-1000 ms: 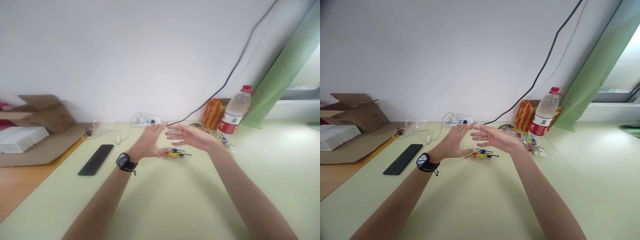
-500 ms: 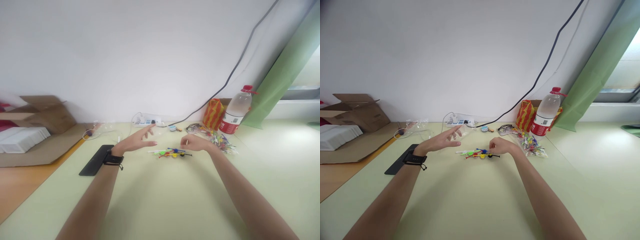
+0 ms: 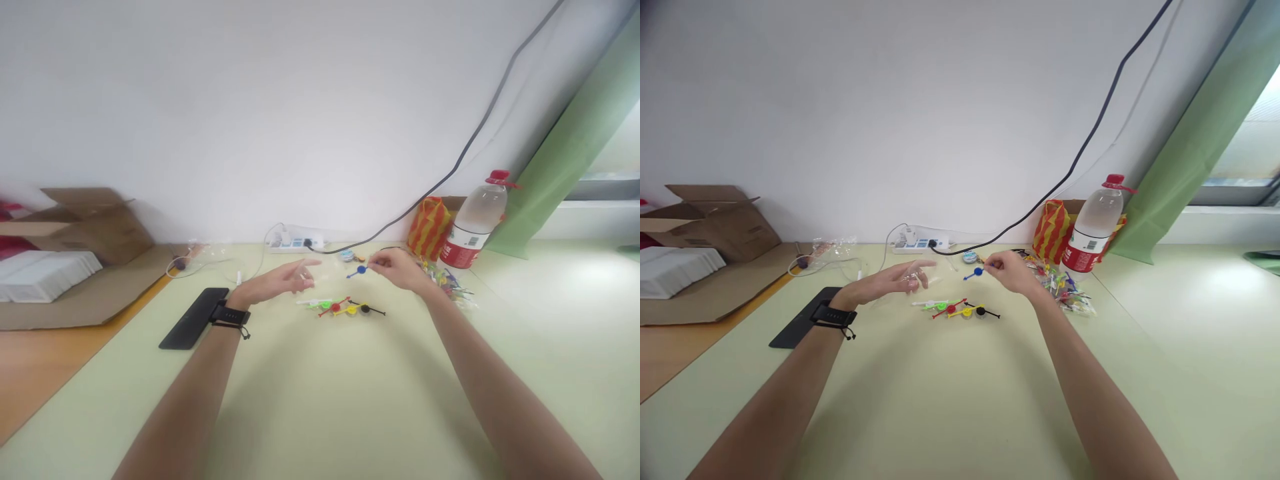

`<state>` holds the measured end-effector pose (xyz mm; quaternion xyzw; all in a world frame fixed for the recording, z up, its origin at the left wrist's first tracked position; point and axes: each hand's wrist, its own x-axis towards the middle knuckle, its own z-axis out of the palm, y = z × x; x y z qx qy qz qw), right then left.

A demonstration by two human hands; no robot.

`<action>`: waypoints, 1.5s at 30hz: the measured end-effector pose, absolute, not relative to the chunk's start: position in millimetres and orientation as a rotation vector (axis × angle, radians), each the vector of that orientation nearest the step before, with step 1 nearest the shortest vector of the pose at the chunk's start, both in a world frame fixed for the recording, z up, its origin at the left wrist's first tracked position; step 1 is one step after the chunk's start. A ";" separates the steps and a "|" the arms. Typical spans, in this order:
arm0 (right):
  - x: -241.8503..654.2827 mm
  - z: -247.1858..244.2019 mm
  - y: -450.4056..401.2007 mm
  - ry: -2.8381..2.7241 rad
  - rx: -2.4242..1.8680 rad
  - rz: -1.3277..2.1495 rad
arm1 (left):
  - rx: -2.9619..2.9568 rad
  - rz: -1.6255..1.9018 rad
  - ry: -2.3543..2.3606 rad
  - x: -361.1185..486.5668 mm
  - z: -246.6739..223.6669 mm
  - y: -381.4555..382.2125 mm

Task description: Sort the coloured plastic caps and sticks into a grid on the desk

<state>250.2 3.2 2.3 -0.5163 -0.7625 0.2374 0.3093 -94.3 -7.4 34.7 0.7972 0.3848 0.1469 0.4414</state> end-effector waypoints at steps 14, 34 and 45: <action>237.7 59.0 -39.4 -1.590 -1.057 0.745 | 1.740 0.276 0.703 -66.9 28.0 -13.5; 220.2 42.6 -33.0 -1.888 -1.090 0.751 | 1.786 0.260 0.676 -51.6 29.9 -20.8; 223.4 40.7 -28.2 -1.887 -1.141 0.624 | 1.576 0.343 0.577 -52.8 25.6 -20.3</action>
